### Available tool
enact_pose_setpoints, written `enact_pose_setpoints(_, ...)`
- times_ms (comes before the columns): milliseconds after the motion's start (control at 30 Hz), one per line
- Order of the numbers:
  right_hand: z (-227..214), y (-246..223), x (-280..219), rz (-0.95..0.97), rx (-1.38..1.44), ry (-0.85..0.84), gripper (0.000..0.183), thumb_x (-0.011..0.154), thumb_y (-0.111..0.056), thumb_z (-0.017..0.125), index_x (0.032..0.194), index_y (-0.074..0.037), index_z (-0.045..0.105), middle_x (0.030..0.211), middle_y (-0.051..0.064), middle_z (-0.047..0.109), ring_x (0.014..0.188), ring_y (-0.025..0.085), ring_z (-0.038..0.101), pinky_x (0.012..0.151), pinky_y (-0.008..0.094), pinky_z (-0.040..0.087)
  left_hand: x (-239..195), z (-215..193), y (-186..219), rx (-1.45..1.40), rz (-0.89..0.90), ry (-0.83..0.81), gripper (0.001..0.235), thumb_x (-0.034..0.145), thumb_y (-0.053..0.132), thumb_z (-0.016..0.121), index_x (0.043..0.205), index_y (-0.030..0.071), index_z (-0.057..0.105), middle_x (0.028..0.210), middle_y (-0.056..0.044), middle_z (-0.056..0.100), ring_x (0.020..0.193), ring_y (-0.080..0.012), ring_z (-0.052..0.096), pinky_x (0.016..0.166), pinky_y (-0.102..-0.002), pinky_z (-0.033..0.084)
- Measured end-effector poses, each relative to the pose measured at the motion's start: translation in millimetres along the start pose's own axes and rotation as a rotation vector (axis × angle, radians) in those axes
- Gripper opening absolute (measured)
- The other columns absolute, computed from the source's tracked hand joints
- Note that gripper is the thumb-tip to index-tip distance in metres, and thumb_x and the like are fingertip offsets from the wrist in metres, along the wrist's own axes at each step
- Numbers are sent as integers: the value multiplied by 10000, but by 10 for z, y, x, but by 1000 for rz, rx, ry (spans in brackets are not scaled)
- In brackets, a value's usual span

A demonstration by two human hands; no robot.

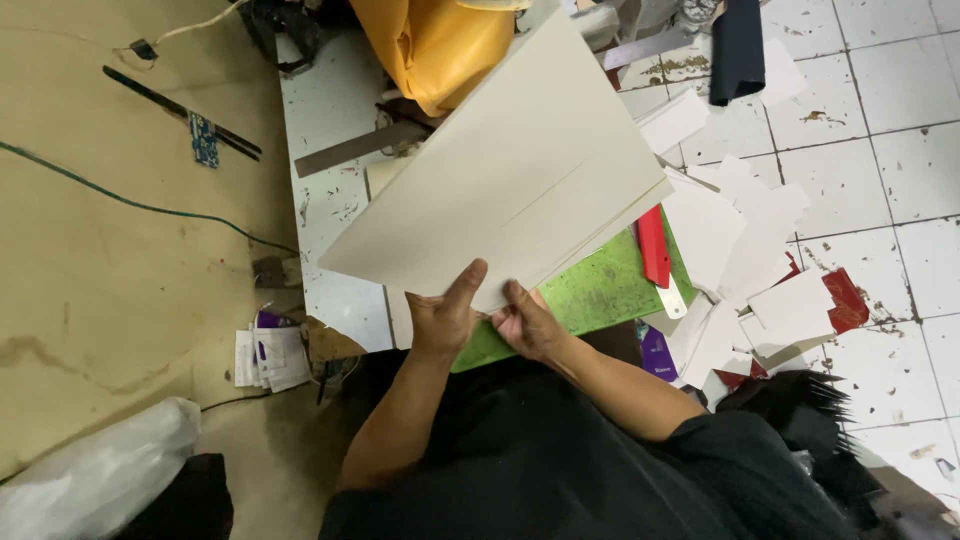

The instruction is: Cutting sheets of paper using a metal ruler and a utility knife on a cutting mat.

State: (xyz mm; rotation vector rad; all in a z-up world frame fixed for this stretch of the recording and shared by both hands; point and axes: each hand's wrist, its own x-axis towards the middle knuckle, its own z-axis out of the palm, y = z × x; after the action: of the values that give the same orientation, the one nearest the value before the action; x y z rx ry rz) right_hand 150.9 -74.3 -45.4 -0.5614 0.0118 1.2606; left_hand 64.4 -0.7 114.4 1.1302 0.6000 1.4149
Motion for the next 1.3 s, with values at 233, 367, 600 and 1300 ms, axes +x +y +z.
enact_pose_setpoints(233,-921,-52,332,30,-47,17,426,896,-76,739,1304,-93,614,1171,100,750,993,245,745,938,442,605,256,109,629,241,41,-193,290,837,-60,807,1115,-73,726,1104,-163,753,1089,-197,588,935,-485,570)
enact_pose_setpoints(367,-508,-947,174,-119,-291,-106,594,761,52,769,1318,-65,598,1161,121,728,977,228,717,905,393,606,327,-114,636,313,143,-284,291,805,-46,836,1077,-77,738,1069,-185,759,1055,-234,641,950,-514,544)
enact_pose_setpoints(600,1056,-2236,-479,-612,-1096,-284,421,858,73,787,1243,29,622,1162,118,687,1203,230,610,1116,438,441,221,-696,87,501,243,-619,282,828,-41,812,1102,-36,745,1098,-249,742,1066,-324,722,882,-400,548)
enact_pose_setpoints(1300,647,-1742,-632,-779,-1549,57,221,1018,-4,620,1212,-8,724,1094,193,765,1042,378,714,846,455,577,-322,-400,387,944,220,-6,234,950,-56,699,1178,-108,687,1090,-316,720,921,-474,716,721,-528,630)
